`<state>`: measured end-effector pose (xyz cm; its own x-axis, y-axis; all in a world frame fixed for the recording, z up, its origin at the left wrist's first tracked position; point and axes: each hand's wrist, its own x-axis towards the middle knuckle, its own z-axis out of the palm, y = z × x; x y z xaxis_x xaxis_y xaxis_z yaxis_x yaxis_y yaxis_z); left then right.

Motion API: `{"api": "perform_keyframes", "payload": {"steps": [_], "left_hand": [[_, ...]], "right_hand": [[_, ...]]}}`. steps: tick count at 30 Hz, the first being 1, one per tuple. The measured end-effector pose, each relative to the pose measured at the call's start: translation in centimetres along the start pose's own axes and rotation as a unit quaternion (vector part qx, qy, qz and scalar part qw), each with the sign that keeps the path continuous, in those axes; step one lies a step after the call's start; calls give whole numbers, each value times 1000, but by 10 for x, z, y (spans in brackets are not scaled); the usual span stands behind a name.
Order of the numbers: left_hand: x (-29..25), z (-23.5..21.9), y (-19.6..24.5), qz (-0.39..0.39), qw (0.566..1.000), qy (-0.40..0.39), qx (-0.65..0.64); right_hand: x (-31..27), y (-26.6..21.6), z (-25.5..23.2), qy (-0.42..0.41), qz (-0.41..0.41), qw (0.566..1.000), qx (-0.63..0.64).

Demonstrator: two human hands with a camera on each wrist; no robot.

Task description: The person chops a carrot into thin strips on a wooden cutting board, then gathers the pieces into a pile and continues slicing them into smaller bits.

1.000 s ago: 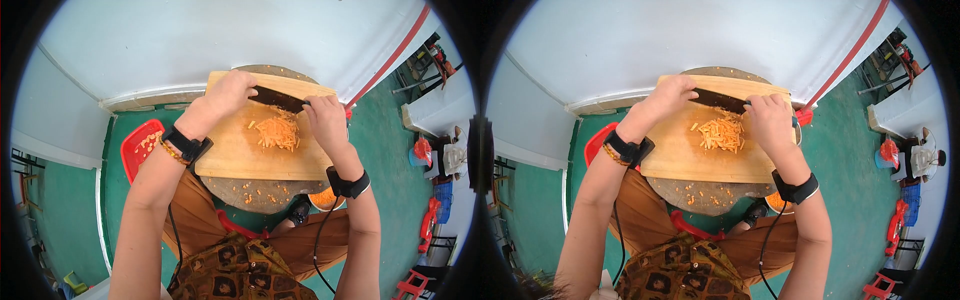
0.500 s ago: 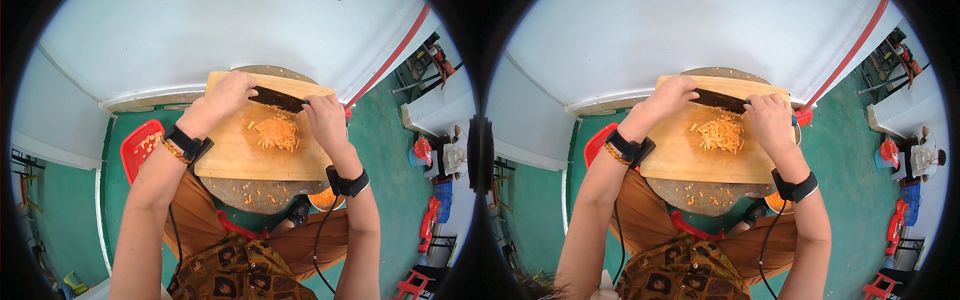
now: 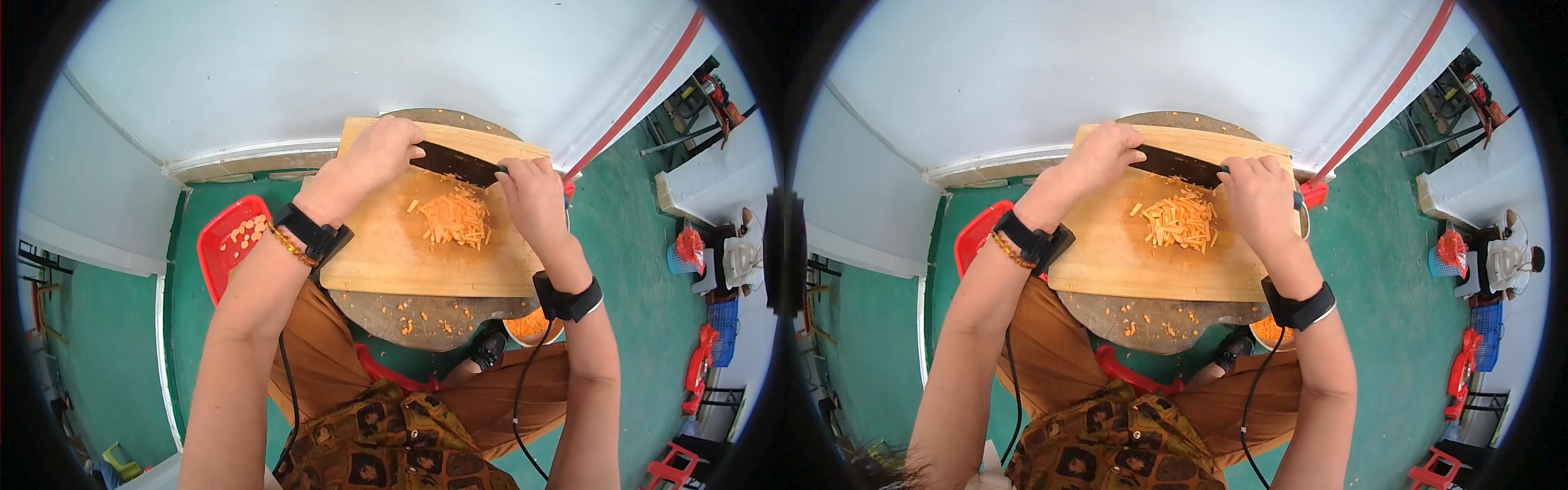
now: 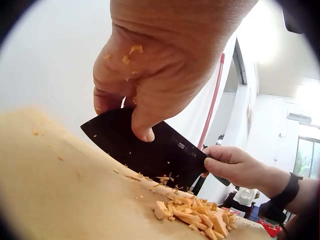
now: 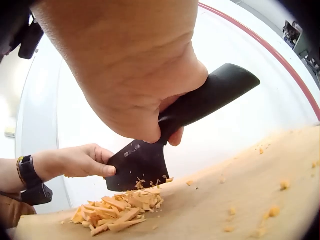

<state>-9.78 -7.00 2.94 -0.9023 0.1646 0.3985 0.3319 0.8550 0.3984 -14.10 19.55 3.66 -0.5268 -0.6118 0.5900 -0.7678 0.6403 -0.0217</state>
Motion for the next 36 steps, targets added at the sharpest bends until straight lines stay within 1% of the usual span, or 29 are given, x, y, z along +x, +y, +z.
{"api": "perform_keyframes", "payload": {"steps": [1, 2, 4, 5, 7, 8, 10, 11, 13, 14, 17, 19, 22, 23, 25, 26, 28, 31, 34, 36], "left_hand": [[0, -2, 2, -18, 1000, -15, -7], [-1, -3, 4, -14, 1000, 4, -9], [-1, -8, 10, -4, 999, 39, -11], [-2, -5, 7, -6, 1000, 21, -2], [0, -2, 4, -9, 1000, -15, 17], [-1, 0, 0, -5, 1000, 14, -6], [-5, -11, 16, 0, 996, 69, -55], [-6, -7, 12, -7, 999, 41, -33], [-4, -3, 7, -16, 1000, -12, 11], [-5, -1, 3, -18, 1000, -11, 0], [-8, -8, 12, -20, 999, -5, -26], [-9, -6, 13, -8, 1000, 6, -29], [-10, -2, 10, -1, 1000, -13, -17], [-11, -1, 9, -10, 999, -11, -31], [-13, -9, 20, -31, 998, -9, -63], [-14, -6, 19, -33, 997, -21, -60], [-15, -4, 14, -33, 997, -44, -52], [-16, -4, 16, -20, 999, -43, -7], [-17, -12, 23, -1, 999, 3, -32], [-20, 0, 14, 8, 999, -23, -21]], "right_hand": [[3, -1, -7, 7, -5, 1000, -2], [5, -2, -11, 12, -11, 1000, -4], [0, 2, 2, 2, -7, 1000, 7], [-1, 4, 6, 0, -5, 1000, 11], [4, 2, -3, 4, -5, 1000, 10], [5, 1, -6, 3, -6, 1000, 10], [5, 2, -5, 10, -10, 1000, 9], [6, 3, -5, 16, -11, 1000, 8], [1, 2, 2, 0, -6, 1000, -3], [-2, 0, 5, -8, -3, 1000, -7], [3, -3, -13, 8, -13, 1000, 5], [-4, -2, -10, -15, -12, 1000, 7], [-7, -1, -8, -24, -2, 1000, 12], [-8, -2, -8, -25, 2, 1000, 15], [-5, -8, -20, -10, 0, 1000, -4], [-4, -10, -25, -2, -1, 1000, -13], [-14, -9, -12, -12, 5, 1000, -13], [-12, -5, -13, -13, -3, 1000, 0], [-10, -12, -26, -6, 0, 1000, -4], [-13, -13, -24, -1, 3, 1000, -12]]}}
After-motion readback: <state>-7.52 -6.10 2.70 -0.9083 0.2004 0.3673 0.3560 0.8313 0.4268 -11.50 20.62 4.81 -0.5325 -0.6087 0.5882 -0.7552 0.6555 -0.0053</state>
